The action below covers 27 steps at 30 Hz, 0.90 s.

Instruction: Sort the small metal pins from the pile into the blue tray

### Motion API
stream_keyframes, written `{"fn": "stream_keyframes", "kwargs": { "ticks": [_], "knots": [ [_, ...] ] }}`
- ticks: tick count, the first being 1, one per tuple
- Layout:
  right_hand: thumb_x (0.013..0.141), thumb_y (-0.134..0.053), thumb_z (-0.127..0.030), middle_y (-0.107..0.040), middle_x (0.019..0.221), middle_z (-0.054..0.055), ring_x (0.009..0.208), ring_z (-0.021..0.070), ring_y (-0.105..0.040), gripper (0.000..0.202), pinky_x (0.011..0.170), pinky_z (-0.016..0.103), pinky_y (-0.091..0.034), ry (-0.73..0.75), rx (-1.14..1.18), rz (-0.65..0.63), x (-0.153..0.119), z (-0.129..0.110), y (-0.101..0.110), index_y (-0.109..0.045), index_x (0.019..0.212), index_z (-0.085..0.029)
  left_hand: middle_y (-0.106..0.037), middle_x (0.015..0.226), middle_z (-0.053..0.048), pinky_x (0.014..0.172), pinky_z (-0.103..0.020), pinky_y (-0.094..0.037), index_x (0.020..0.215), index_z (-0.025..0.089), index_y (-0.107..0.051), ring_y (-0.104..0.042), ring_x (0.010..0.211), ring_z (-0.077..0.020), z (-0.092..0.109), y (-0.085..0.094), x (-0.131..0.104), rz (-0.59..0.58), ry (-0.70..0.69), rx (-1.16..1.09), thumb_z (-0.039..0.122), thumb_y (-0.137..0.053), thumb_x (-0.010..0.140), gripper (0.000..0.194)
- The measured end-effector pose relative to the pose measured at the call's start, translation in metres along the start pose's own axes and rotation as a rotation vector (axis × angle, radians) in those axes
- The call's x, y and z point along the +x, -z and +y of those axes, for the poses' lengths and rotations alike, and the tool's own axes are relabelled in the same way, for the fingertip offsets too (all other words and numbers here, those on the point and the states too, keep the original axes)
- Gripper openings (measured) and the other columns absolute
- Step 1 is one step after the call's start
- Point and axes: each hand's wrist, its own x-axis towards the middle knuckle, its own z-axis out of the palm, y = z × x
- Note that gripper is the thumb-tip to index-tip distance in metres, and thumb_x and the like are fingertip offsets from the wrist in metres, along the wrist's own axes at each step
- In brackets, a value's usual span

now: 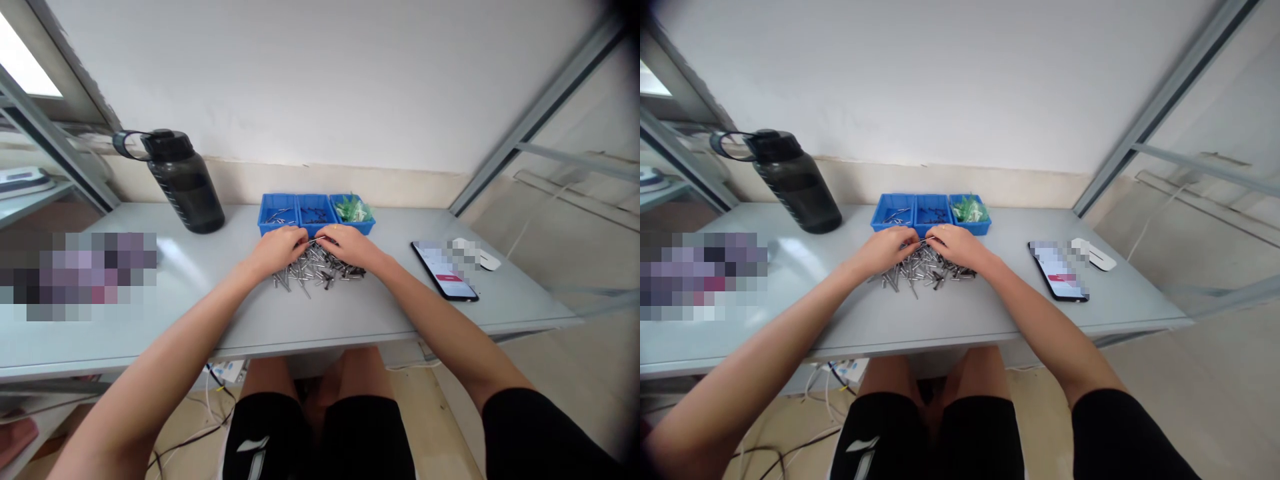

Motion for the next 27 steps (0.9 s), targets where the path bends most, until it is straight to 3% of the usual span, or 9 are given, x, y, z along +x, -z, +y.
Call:
{"fn": "stream_keyframes", "kwargs": {
  "ticks": [11,19,27],
  "knots": [
    [0.099,-0.042,-0.027,-0.072,0.107,0.008,0.099,0.0217,-0.065,0.029,0.086,0.033,-0.044,-0.044,-0.066,-0.080,0.002,0.004,0.000,-0.068,0.108,-0.018,-0.066,0.089,-0.005,0.073,-0.031,-0.044,0.094,0.019,-0.063,-0.061,0.088,-0.0216,0.001,0.003,0.000,0.052,0.000,-0.010,0.028,-0.047,0.095,0.018],
    [0.099,-0.039,-0.031,-0.071,0.101,0.007,0.093,0.0209,-0.063,0.032,0.081,0.031,-0.042,-0.011,-0.064,-0.050,0.002,0.001,0.001,-0.067,0.108,-0.019,-0.069,0.082,-0.003,0.073,-0.028,-0.047,0.089,0.017,-0.067,-0.060,0.076,-0.0156,0.002,-0.007,0.006,0.146,0.039,-0.388,0.028,-0.057,0.089,0.015],
    [0.100,-0.037,-0.032,-0.071,0.098,0.007,0.090,0.0197,-0.062,0.032,0.080,0.030,-0.041,0.020,-0.058,-0.025,0.001,-0.001,0.000,-0.066,0.104,-0.018,-0.071,0.087,-0.002,0.073,-0.027,-0.047,0.089,0.017,-0.070,-0.061,0.077,-0.0144,0.004,-0.007,0.006,0.198,0.029,-0.424,0.029,-0.057,0.090,0.017]
  ]
}}
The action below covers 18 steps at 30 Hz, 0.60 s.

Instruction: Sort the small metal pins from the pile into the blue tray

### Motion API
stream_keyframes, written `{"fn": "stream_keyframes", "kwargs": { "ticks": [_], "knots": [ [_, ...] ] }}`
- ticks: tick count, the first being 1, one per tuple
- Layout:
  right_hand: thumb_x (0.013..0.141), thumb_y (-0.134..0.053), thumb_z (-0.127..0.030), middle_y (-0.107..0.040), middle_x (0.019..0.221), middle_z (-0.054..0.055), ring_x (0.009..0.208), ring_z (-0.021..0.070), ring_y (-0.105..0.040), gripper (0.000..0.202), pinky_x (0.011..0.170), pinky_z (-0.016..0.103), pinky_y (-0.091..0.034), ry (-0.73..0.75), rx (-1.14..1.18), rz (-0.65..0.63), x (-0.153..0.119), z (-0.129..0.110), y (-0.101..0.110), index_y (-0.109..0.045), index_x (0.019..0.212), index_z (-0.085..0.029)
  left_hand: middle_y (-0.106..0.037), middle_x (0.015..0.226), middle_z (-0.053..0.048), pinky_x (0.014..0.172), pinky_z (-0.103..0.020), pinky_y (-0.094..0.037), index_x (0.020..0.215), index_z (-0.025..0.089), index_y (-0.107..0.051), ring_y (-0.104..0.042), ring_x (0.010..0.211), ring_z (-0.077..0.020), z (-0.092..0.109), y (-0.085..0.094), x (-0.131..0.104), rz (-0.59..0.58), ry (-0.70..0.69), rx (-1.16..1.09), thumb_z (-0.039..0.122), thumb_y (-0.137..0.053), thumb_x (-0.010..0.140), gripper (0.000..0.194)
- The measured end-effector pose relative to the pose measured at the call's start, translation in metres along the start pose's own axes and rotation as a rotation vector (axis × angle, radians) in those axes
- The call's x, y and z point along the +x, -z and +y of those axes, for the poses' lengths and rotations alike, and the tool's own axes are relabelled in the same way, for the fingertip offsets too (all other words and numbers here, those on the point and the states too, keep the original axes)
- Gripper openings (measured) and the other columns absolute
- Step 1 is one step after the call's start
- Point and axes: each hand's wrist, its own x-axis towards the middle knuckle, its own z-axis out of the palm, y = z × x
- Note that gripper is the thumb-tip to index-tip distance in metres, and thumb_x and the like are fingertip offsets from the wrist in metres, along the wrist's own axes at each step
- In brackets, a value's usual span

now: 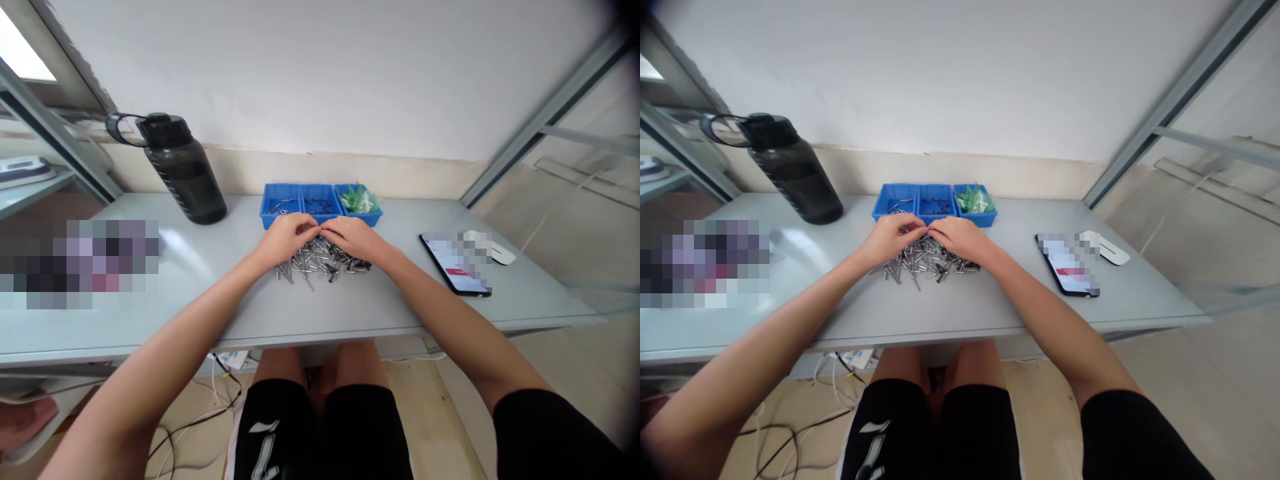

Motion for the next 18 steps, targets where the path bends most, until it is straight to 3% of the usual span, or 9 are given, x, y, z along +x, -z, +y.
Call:
{"fn": "stream_keyframes", "kwargs": {
  "ticks": [7,12,18],
  "knots": [
    [0.101,-0.036,-0.036,-0.069,0.088,0.006,0.083,0.0188,-0.060,0.036,0.075,0.029,-0.039,0.013,-0.020,-0.002,-0.0005,-0.0056,0.0009,-0.066,0.093,-0.017,-0.070,0.082,-0.002,0.074,-0.027,-0.049,0.084,0.016,-0.067,-0.062,0.076,-0.0134,0.0024,0.0021,0.0026,-0.003,0.060,-0.212,0.027,-0.060,0.086,0.014],
    [0.100,-0.039,-0.037,-0.071,0.091,0.006,0.085,0.0188,-0.062,0.035,0.077,0.030,-0.041,-0.031,0.009,0.088,-0.0016,-0.0058,0.0060,-0.067,0.096,-0.018,-0.068,0.077,-0.003,0.067,-0.028,-0.052,0.084,0.016,-0.056,-0.065,0.076,-0.0155,0.0050,0.0018,0.0032,-0.017,0.217,-0.429,0.029,-0.058,0.086,0.014],
    [0.098,-0.042,-0.036,-0.071,0.100,0.007,0.089,0.0192,-0.063,0.031,0.080,0.031,-0.045,-0.073,0.069,0.192,-0.0027,-0.0061,0.0080,-0.063,0.114,-0.019,-0.066,0.072,-0.001,0.065,-0.026,-0.046,0.082,0.016,-0.057,-0.058,0.066,-0.0122,0.0003,0.0028,0.0026,-0.013,0.123,-0.281,0.029,-0.059,0.086,0.014]
  ]
}}
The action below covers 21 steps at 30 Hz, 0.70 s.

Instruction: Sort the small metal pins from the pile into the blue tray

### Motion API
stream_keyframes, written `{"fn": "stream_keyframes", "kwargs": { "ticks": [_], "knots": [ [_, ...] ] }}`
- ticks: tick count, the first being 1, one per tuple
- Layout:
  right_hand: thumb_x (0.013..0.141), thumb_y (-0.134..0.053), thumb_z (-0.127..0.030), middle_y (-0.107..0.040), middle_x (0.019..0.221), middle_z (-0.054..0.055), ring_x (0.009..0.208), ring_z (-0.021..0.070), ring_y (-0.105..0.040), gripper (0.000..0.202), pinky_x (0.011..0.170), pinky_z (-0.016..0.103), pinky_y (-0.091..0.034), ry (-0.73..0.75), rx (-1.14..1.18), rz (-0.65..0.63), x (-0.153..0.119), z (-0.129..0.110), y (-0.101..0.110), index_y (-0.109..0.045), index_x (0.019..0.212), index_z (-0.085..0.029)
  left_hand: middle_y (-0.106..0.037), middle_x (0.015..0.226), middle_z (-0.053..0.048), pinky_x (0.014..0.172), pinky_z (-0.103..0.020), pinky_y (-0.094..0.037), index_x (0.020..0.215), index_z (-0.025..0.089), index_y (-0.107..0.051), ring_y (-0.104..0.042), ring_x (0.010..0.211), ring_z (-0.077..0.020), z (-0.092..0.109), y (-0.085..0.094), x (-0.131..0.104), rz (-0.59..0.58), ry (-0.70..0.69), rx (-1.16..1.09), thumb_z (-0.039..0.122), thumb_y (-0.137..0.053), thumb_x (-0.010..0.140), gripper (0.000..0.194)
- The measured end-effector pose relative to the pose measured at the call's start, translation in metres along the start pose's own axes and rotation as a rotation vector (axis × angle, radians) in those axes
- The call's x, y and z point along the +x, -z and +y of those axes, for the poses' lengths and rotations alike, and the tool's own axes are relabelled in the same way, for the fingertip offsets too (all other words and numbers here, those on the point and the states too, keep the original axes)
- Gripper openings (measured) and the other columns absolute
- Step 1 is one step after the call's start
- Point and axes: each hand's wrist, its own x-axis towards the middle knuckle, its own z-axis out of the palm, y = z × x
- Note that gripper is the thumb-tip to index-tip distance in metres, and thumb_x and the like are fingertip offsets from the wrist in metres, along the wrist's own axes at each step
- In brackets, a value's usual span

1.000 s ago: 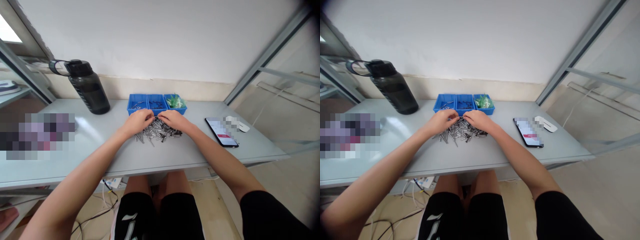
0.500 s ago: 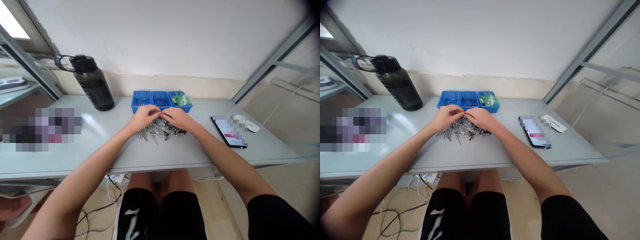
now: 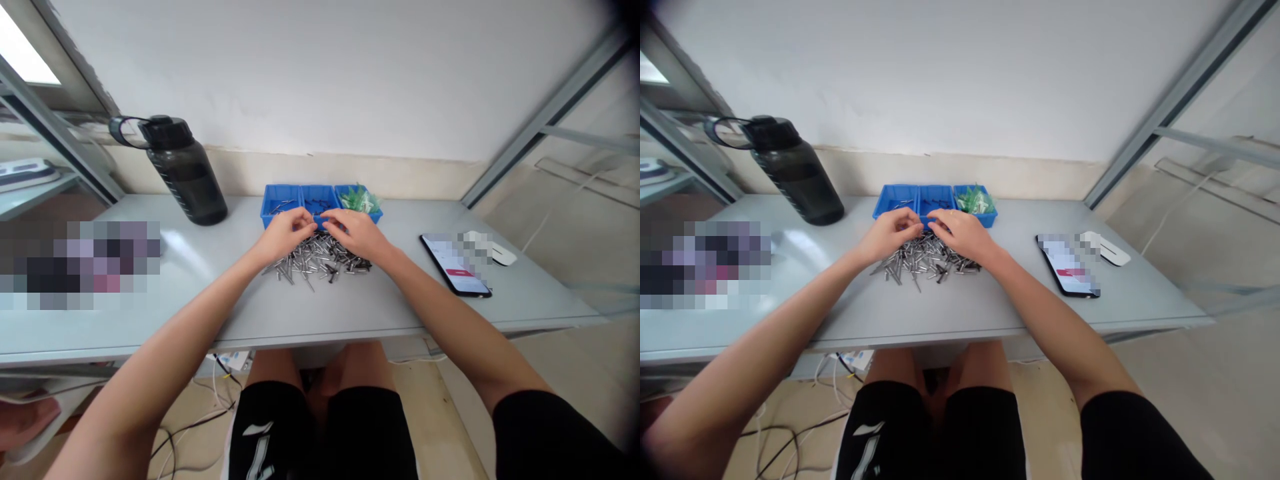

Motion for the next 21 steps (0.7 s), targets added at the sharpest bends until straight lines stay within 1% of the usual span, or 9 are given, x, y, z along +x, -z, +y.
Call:
{"fn": "stream_keyframes", "kwargs": {
  "ticks": [2,4,6,8,10,13,16,19,21],
  "knots": [
    [0.098,-0.043,-0.034,-0.071,0.104,0.007,0.093,0.0199,-0.064,0.031,0.082,0.032,-0.045,0.012,-0.002,-0.017,-0.0001,0.0005,-0.0020,-0.063,0.115,-0.019,-0.064,0.072,0.000,0.063,-0.025,-0.043,0.083,0.016,-0.061,-0.055,0.065,-0.0117,-0.0026,-0.0010,-0.0003,0.002,-0.036,0.091,0.030,-0.059,0.086,0.015],
    [0.097,-0.043,-0.032,-0.071,0.107,0.008,0.096,0.0207,-0.064,0.029,0.085,0.033,-0.046,0.035,-0.012,-0.058,0.0002,0.0014,-0.0040,-0.064,0.112,-0.019,-0.065,0.073,0.000,0.064,-0.025,-0.043,0.084,0.016,-0.063,-0.055,0.067,-0.0119,-0.0046,-0.0024,-0.0008,-0.017,-0.058,0.119,0.032,-0.059,0.086,0.017],
    [0.097,-0.044,-0.031,-0.071,0.104,0.008,0.097,0.0212,-0.064,0.028,0.085,0.033,-0.046,0.032,-0.018,-0.078,0.0006,0.0023,-0.0049,-0.064,0.113,-0.018,-0.065,0.074,0.000,0.065,-0.025,-0.043,0.084,0.016,-0.065,-0.056,0.067,-0.0122,-0.0057,-0.0031,-0.0013,-0.034,-0.056,0.118,0.033,-0.059,0.087,0.018],
    [0.096,-0.046,-0.032,-0.072,0.099,0.007,0.095,0.0210,-0.065,0.031,0.083,0.032,-0.047,0.001,-0.012,-0.070,0.0009,0.0029,-0.0049,-0.061,0.118,-0.018,-0.066,0.074,0.000,0.065,-0.025,-0.044,0.085,0.017,-0.067,-0.056,0.067,-0.0127,-0.0065,-0.0027,-0.0014,-0.050,-0.053,0.140,0.034,-0.058,0.088,0.020],
    [0.096,-0.046,-0.032,-0.072,0.099,0.007,0.094,0.0204,-0.065,0.032,0.082,0.031,-0.047,0.000,0.000,-0.067,0.0009,0.0036,-0.0048,-0.060,0.122,-0.018,-0.066,0.075,-0.001,0.066,-0.026,-0.044,0.086,0.017,-0.068,-0.056,0.068,-0.0135,-0.0075,-0.0018,-0.0011,-0.056,-0.059,0.174,0.035,-0.058,0.088,0.021],
    [0.098,-0.042,-0.031,-0.071,0.106,0.007,0.097,0.0199,-0.064,0.029,0.085,0.031,-0.045,0.069,-0.012,-0.119,0.0004,0.0053,-0.0059,-0.064,0.113,-0.019,-0.067,0.076,-0.002,0.068,-0.027,-0.044,0.085,0.018,-0.069,-0.057,0.071,-0.0148,-0.0096,-0.0009,-0.0005,-0.050,-0.078,0.221,0.037,-0.059,0.088,0.022],
    [0.099,-0.038,-0.030,-0.072,0.102,0.007,0.094,0.0201,-0.064,0.031,0.084,0.032,-0.045,0.080,-0.050,-0.153,0.0001,0.0071,-0.0067,-0.067,0.105,-0.019,-0.065,0.074,-0.001,0.067,-0.027,-0.043,0.086,0.018,-0.069,-0.056,0.069,-0.0152,-0.0108,-0.0009,-0.0005,-0.050,-0.070,0.248,0.039,-0.058,0.088,0.024],
    [0.099,-0.039,-0.031,-0.072,0.101,0.007,0.093,0.0205,-0.064,0.031,0.082,0.031,-0.044,0.031,-0.073,-0.115,0.0005,0.0081,-0.0046,-0.067,0.103,-0.019,-0.063,0.069,0.000,0.065,-0.027,-0.041,0.086,0.018,-0.069,-0.055,0.066,-0.0151,-0.0092,0.0002,-0.0010,-0.047,-0.044,0.289,0.040,-0.058,0.088,0.024],
    [0.099,-0.039,-0.032,-0.072,0.102,0.007,0.093,0.0205,-0.064,0.031,0.082,0.031,-0.044,-0.002,-0.074,-0.080,0.0011,0.0084,-0.0026,-0.067,0.102,-0.019,-0.064,0.070,-0.001,0.066,-0.027,-0.041,0.085,0.018,-0.068,-0.056,0.067,-0.0150,-0.0070,0.0019,-0.0012,-0.040,-0.032,0.310,0.038,-0.057,0.089,0.023]
  ]
}}
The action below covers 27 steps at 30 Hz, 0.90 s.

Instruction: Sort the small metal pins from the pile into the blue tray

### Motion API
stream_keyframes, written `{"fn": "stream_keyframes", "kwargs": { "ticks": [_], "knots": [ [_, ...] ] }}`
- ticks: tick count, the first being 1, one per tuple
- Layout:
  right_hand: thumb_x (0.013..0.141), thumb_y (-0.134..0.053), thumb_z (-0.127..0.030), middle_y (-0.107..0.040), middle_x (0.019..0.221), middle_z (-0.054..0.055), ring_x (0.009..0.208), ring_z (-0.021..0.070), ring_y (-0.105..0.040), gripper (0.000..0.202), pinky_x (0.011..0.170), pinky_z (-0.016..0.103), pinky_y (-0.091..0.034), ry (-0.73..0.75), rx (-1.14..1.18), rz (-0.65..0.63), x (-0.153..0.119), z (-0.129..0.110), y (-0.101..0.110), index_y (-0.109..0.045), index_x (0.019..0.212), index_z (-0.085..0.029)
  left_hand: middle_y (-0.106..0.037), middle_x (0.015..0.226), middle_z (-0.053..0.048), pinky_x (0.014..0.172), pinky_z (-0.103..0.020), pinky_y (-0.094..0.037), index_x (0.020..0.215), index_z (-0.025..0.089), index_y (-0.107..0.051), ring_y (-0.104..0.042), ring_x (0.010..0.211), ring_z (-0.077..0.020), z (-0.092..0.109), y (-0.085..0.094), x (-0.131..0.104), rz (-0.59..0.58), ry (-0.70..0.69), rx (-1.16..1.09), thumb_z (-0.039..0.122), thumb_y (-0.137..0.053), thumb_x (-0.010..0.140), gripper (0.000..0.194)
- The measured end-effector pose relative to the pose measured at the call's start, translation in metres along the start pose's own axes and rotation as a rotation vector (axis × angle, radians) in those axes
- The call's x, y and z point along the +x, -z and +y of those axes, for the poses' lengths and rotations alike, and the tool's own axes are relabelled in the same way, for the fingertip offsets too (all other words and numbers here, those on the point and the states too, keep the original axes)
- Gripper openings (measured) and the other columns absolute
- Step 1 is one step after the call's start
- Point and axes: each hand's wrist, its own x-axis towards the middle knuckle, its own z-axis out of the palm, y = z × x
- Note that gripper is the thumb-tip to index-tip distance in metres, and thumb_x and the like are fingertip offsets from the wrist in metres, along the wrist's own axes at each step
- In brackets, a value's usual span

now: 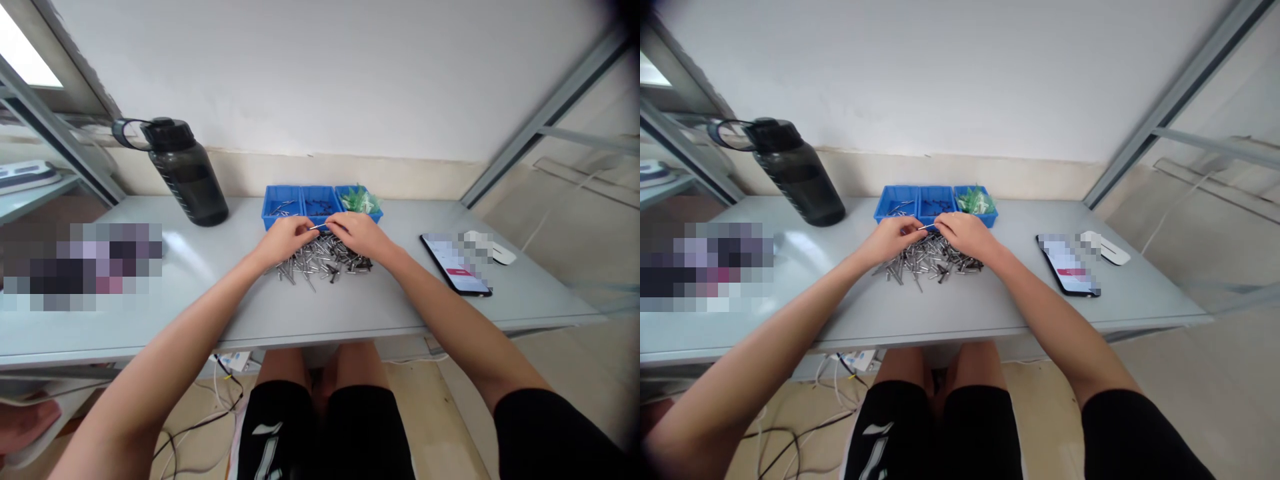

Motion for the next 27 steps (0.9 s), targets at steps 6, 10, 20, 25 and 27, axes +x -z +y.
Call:
{"fn": "stream_keyframes", "kwargs": {
  "ticks": [6,10,20,25,27],
  "knots": [
    [0.100,-0.038,-0.032,-0.072,0.099,0.006,0.090,0.0198,-0.064,0.031,0.078,0.031,-0.043,-0.019,0.002,-0.020,0.0008,0.0024,0.0003,-0.066,0.100,-0.019,-0.070,0.080,-0.003,0.070,-0.028,-0.043,0.087,0.018,-0.068,-0.060,0.071,-0.0151,0.0013,0.0030,0.0000,0.004,-0.008,0.013,0.034,-0.052,0.092,0.024],
    [0.099,-0.040,-0.033,-0.072,0.098,0.006,0.089,0.0194,-0.064,0.029,0.077,0.030,-0.042,-0.047,-0.001,-0.038,0.0011,0.0033,0.0004,-0.066,0.099,-0.020,-0.070,0.080,-0.003,0.069,-0.028,-0.043,0.086,0.018,-0.069,-0.059,0.070,-0.0152,0.0010,0.0013,-0.0006,0.001,-0.022,0.039,0.035,-0.051,0.094,0.026],
    [0.100,-0.039,-0.031,-0.072,0.097,0.006,0.087,0.0189,-0.064,0.030,0.075,0.029,-0.040,-0.056,-0.026,-0.064,0.0015,-0.0002,0.0008,-0.066,0.098,-0.019,-0.071,0.082,-0.002,0.069,-0.027,-0.041,0.088,0.018,-0.069,-0.059,0.071,-0.0147,0.0026,0.0048,-0.0011,0.032,-0.024,0.078,0.035,-0.050,0.095,0.026],
    [0.100,-0.038,-0.031,-0.072,0.096,0.005,0.086,0.0185,-0.063,0.030,0.075,0.028,-0.039,-0.050,0.003,-0.064,0.0012,-0.0006,0.0015,-0.065,0.097,-0.019,-0.072,0.089,-0.003,0.068,-0.027,-0.041,0.093,0.019,-0.069,-0.062,0.077,-0.0162,0.0034,0.0062,-0.0021,0.031,-0.061,0.197,0.034,-0.048,0.098,0.027],
    [0.100,-0.037,-0.032,-0.071,0.094,0.005,0.084,0.0179,-0.063,0.031,0.074,0.028,-0.039,-0.042,0.020,-0.066,0.0009,-0.0010,0.0016,-0.065,0.098,-0.019,-0.072,0.092,-0.004,0.069,-0.027,-0.041,0.095,0.020,-0.070,-0.063,0.080,-0.0176,0.0055,0.0079,-0.0033,0.042,-0.074,0.269,0.035,-0.047,0.098,0.027]
  ]
}}
